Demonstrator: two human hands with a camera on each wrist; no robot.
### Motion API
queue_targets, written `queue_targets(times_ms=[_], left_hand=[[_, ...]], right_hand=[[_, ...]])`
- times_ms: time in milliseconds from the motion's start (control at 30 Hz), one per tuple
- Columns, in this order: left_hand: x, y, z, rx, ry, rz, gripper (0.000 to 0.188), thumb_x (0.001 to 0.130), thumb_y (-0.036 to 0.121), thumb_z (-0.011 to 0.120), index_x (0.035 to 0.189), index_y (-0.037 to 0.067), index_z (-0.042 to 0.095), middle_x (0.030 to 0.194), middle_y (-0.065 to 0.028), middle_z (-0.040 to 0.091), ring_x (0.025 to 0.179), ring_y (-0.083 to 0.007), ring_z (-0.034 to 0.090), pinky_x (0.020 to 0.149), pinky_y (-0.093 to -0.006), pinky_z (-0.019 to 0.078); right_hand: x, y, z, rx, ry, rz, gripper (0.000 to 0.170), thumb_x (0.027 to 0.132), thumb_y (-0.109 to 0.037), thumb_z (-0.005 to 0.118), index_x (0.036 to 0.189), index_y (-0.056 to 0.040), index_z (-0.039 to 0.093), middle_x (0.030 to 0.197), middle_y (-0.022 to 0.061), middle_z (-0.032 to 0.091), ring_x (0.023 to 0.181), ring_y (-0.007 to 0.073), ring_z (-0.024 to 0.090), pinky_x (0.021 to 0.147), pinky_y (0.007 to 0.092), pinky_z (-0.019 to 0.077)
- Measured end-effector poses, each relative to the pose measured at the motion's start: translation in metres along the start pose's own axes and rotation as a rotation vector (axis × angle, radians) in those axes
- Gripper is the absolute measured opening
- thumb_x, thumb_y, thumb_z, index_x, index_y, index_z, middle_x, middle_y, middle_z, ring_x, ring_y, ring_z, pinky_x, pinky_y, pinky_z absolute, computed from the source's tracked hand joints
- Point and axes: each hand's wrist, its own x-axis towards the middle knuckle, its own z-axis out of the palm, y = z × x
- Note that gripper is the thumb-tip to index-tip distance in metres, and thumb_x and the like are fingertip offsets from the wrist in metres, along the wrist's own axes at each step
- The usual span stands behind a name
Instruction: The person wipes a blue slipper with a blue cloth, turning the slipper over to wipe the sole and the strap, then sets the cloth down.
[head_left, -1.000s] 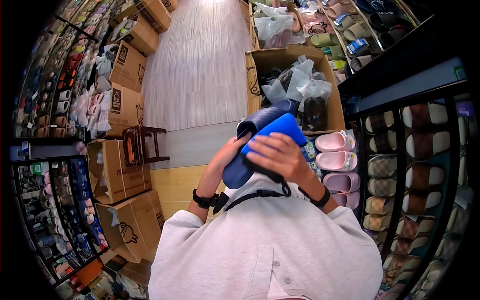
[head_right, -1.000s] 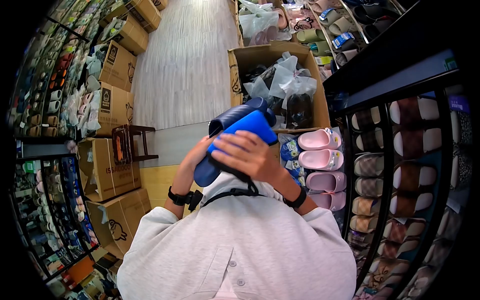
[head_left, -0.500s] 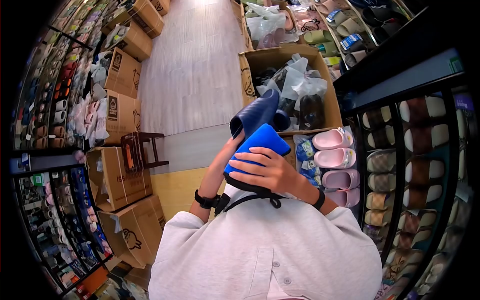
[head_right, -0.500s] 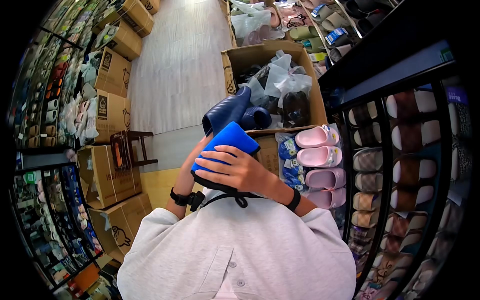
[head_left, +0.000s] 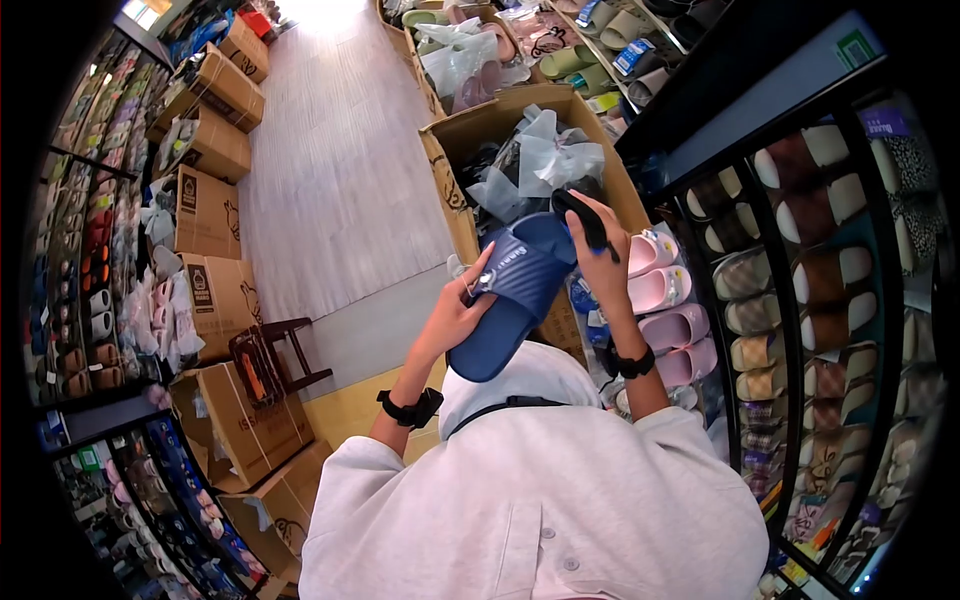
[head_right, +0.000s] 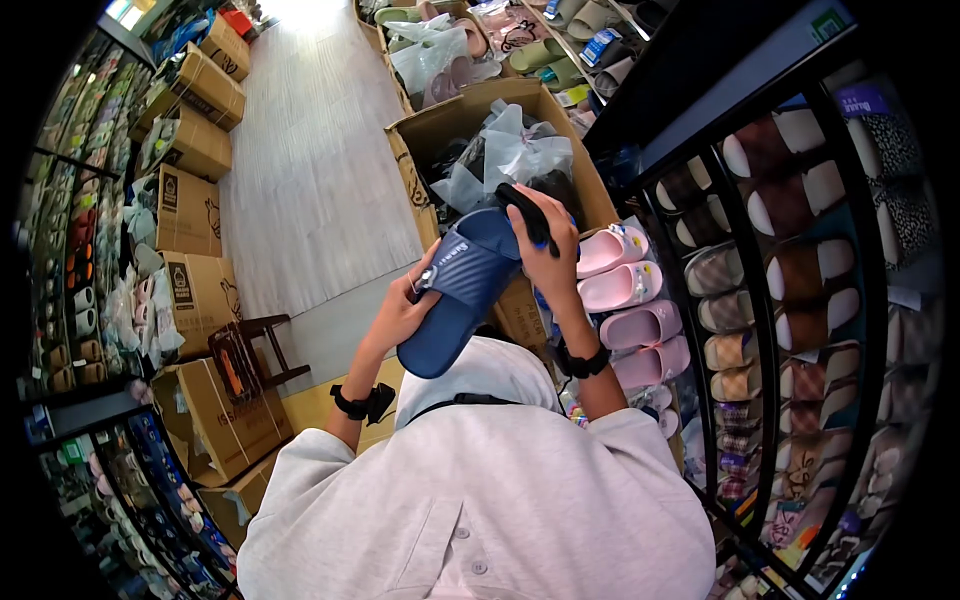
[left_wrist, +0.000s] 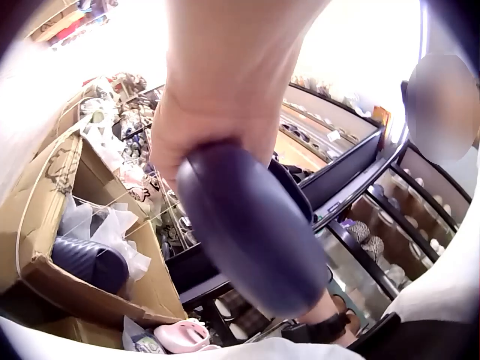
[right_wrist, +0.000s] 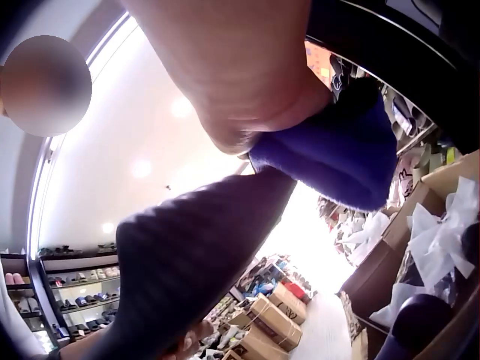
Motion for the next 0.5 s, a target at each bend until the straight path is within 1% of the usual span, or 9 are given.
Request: queue_targets(times_ms=[33, 67, 100, 133, 167, 267, 333, 400, 500], left_hand=[[0.001, -0.004, -0.002, 0.073, -0.027, -0.043, 0.082, 0.099, 0.004, 0.075, 0.172, 0.019, 0.043, 0.125, -0.0143, 0.079, 0.108, -0.0245, 0.076, 0.104, -0.0375, 0.0553], [0.000, -0.002, -0.001, 0.071, -0.030, -0.043, 0.082, 0.099, 0.004, 0.075, 0.172, 0.019, 0.043, 0.125, -0.0143, 0.079, 0.108, -0.0245, 0.076, 0.104, -0.0375, 0.0553], [0.000, 0.004, 0.001, 0.212, -0.027, -0.020, 0.084, 0.097, 0.004, 0.076, 0.172, 0.022, 0.043, 0.123, -0.0214, 0.079, 0.110, -0.0341, 0.077, 0.102, -0.0390, 0.0563], [0.000, 0.007, 0.002, 0.356, -0.022, 0.004, 0.086, 0.095, 0.004, 0.077, 0.171, 0.025, 0.043, 0.121, -0.0285, 0.078, 0.112, -0.0437, 0.077, 0.100, -0.0405, 0.0573], [0.000, 0.007, 0.004, 0.373, -0.009, 0.049, 0.091, 0.090, 0.002, 0.078, 0.170, 0.029, 0.044, 0.118, -0.0366, 0.071, 0.116, -0.0519, 0.066, 0.097, -0.0438, 0.0586], [-0.003, 0.015, 0.006, 0.448, -0.036, -0.068, 0.094, 0.086, -0.001, 0.075, 0.171, 0.025, 0.043, 0.114, -0.0353, 0.072, 0.113, -0.0527, 0.067, 0.094, -0.0467, 0.0583], [-0.005, 0.009, 0.006, 0.440, -0.006, -0.007, 0.097, 0.084, -0.002, 0.074, 0.171, 0.024, 0.042, 0.112, -0.0354, 0.072, 0.109, -0.0531, 0.068, 0.092, -0.0479, 0.0578], [-0.011, 0.005, 0.006, 0.430, 0.026, 0.048, 0.099, 0.082, -0.004, 0.073, 0.172, 0.022, 0.042, 0.110, -0.0354, 0.072, 0.105, -0.0536, 0.069, 0.090, -0.0491, 0.0573], [-0.018, 0.002, 0.001, 0.482, 0.041, 0.097, 0.100, 0.081, -0.005, 0.072, 0.173, 0.020, 0.041, 0.110, -0.0351, 0.072, 0.101, -0.0533, 0.071, 0.089, -0.0473, 0.0576]], right_hand=[[0.002, 0.003, -0.002, 0.021, -0.048, 0.050, 0.030, 0.099, -0.013, 0.080, 0.126, -0.0023, 0.079, 0.125, 0.0172, 0.080, 0.119, 0.0355, 0.074, 0.108, 0.0415, 0.0542], [0.003, 0.005, -0.005, 0.043, -0.101, 0.097, 0.029, 0.099, -0.014, 0.081, 0.125, -0.0025, 0.079, 0.124, 0.0172, 0.080, 0.118, 0.0358, 0.075, 0.108, 0.0417, 0.0545], [0.004, 0.004, -0.005, 0.041, -0.101, 0.094, 0.029, 0.099, -0.014, 0.081, 0.125, -0.0025, 0.079, 0.124, 0.0172, 0.080, 0.118, 0.0358, 0.075, 0.108, 0.0417, 0.0545], [0.005, 0.003, -0.003, -0.052, -0.126, -0.043, 0.030, 0.098, -0.015, 0.082, 0.125, -0.0027, 0.079, 0.124, 0.0168, 0.080, 0.118, 0.0358, 0.075, 0.107, 0.0423, 0.0546], [0.004, 0.001, -0.002, -0.144, -0.151, -0.177, 0.031, 0.098, -0.016, 0.083, 0.125, -0.0029, 0.079, 0.124, 0.0164, 0.080, 0.118, 0.0359, 0.074, 0.107, 0.0430, 0.0546], [-0.004, -0.024, 0.002, -0.281, -0.275, -0.353, 0.038, 0.095, -0.020, 0.084, 0.130, -0.0066, 0.078, 0.134, 0.0139, 0.077, 0.130, 0.0339, 0.068, 0.117, 0.0474, 0.0474], [-0.009, -0.026, 0.005, -0.262, -0.343, -0.437, 0.039, 0.095, -0.021, 0.084, 0.132, -0.0081, 0.078, 0.138, 0.0123, 0.076, 0.134, 0.0328, 0.066, 0.122, 0.0494, 0.0434], [-0.006, -0.028, 0.003, -0.228, -0.318, -0.403, 0.038, 0.096, -0.019, 0.083, 0.132, -0.0079, 0.078, 0.137, 0.0120, 0.076, 0.133, 0.0327, 0.067, 0.120, 0.0483, 0.0453], [-0.003, -0.017, 0.003, -0.071, -0.126, -0.134, 0.034, 0.098, -0.016, 0.081, 0.129, -0.0047, 0.078, 0.132, 0.0148, 0.078, 0.126, 0.0349, 0.072, 0.113, 0.0443, 0.0506]])
